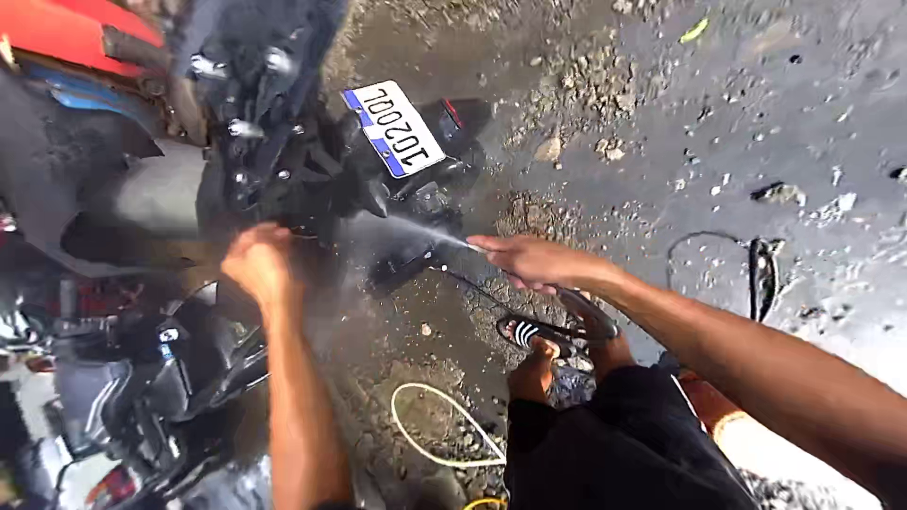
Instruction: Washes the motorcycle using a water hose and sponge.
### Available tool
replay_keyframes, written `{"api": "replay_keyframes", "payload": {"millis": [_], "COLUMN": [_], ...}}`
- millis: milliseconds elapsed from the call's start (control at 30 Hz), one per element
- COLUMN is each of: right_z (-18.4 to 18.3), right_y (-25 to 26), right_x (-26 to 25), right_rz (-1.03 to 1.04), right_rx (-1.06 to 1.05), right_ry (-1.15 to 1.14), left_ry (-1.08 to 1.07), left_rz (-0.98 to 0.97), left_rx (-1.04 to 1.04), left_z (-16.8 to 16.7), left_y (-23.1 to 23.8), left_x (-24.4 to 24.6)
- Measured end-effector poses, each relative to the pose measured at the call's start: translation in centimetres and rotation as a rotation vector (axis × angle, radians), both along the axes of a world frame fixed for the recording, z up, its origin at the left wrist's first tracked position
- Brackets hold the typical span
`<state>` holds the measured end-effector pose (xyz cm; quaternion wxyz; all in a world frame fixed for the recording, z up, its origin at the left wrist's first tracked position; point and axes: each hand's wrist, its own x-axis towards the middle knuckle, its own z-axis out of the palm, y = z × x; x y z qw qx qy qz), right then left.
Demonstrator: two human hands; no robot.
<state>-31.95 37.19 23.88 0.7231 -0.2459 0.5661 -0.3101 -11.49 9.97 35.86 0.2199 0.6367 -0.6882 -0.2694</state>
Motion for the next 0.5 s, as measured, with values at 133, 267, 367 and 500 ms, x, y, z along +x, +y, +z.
{"api": "replay_keyframes", "payload": {"millis": [133,267,367,500], "right_z": [-7.0,-15.1,-21.4,-29.6], "right_y": [0.9,2.9,6.0,7.5], "right_x": [-1.2,-0.9,0.7,-1.2], "right_rz": [0.056,0.107,-0.051,-0.129], "right_rx": [-0.058,0.029,-0.021,-0.112], "right_ry": [0.202,0.203,0.317,0.44], "left_ry": [-0.28,-0.168,-0.764,-1.295], "left_rz": [-0.333,-0.198,-0.198,-0.01], "left_rx": [-0.447,-0.244,-0.335,-0.364], "left_z": [3.4,-1.0,-3.2,-7.8], "left_y": [-4.3,-7.9,-8.5,-1.3], "left_x": [-1.1,2.7,5.0,-0.6]}}
